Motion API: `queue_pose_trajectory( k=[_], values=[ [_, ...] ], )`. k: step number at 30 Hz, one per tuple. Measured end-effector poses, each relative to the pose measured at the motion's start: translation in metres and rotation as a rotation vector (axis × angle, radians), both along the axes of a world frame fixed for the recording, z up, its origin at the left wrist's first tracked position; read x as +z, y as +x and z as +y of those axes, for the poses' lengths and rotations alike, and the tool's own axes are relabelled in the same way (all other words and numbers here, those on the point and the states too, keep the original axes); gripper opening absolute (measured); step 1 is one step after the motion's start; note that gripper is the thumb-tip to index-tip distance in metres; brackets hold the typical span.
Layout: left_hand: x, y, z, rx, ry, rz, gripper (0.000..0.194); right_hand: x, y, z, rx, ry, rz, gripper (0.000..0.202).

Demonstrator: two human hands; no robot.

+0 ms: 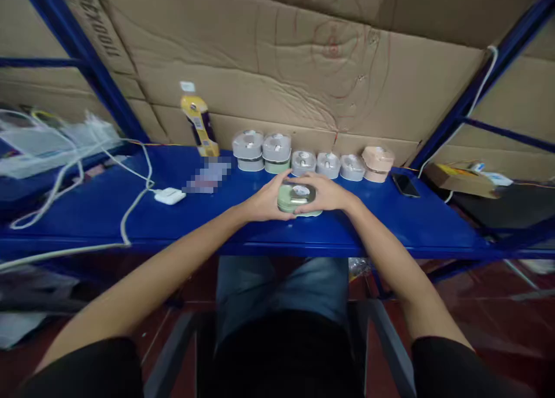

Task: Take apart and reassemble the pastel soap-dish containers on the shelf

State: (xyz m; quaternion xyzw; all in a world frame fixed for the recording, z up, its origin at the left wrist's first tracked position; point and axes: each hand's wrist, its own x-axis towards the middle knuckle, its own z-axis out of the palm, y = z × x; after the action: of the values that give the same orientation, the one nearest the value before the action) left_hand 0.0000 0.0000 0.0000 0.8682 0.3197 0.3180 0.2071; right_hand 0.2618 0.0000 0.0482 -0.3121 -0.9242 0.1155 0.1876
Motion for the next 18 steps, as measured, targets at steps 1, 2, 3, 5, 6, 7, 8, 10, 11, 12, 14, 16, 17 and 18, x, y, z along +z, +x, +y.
queue_pose_trajectory(
  k=[1,2,3,5,6,7,8,10,11,12,14,16,17,18],
  values=[
    [0.0,0.0,0.001,-0.002,-0.006,0.003,0.138,-0.001,0.0,0.0,-0.001,0.001,0.0,0.097],
    [-0.001,0.001,0.002,-0.004,-0.01,0.004,0.138,-0.003,0.001,0.0,-0.002,0.001,0.0,0.097],
    [-0.001,0.001,0.003,-0.006,-0.014,0.005,0.138,-0.004,0.001,0.0,-0.002,0.002,0.001,0.098],
    [-0.002,0.0,0.005,-0.007,-0.015,0.003,0.138,-0.006,0.001,-0.001,0.0,0.004,0.007,0.097],
    [-0.002,-0.001,0.006,-0.008,-0.014,-0.001,0.137,-0.006,0.001,-0.001,0.004,0.006,0.01,0.096],
    [-0.003,-0.001,0.007,-0.011,-0.015,-0.006,0.135,-0.006,0.001,-0.002,0.009,0.008,0.013,0.095],
    [-0.003,-0.002,0.007,-0.016,-0.016,-0.014,0.135,-0.006,0.0,-0.002,0.012,0.009,0.014,0.094],
    [-0.004,-0.003,0.008,-0.019,-0.021,-0.031,0.135,-0.005,-0.001,-0.004,0.009,0.002,0.012,0.092],
    [-0.003,-0.003,0.008,-0.016,-0.027,-0.035,0.135,-0.005,0.0,-0.004,0.004,-0.006,0.011,0.092],
    [-0.003,-0.003,0.009,-0.012,-0.034,-0.038,0.135,-0.005,0.0,-0.005,0.0,-0.018,0.011,0.094],
    [-0.002,-0.004,0.009,-0.007,-0.051,-0.037,0.134,-0.006,0.003,-0.004,-0.001,-0.049,0.009,0.1],
    [-0.002,-0.006,0.01,-0.006,-0.062,-0.033,0.133,-0.008,0.007,-0.002,0.004,-0.082,0.009,0.11],
    [-0.002,-0.007,0.011,-0.004,-0.062,-0.032,0.132,-0.009,0.008,0.0,0.002,-0.094,0.011,0.114],
    [-0.001,-0.008,0.011,-0.001,-0.06,-0.03,0.13,-0.011,0.009,0.001,-0.004,-0.101,0.015,0.117]
  ],
)
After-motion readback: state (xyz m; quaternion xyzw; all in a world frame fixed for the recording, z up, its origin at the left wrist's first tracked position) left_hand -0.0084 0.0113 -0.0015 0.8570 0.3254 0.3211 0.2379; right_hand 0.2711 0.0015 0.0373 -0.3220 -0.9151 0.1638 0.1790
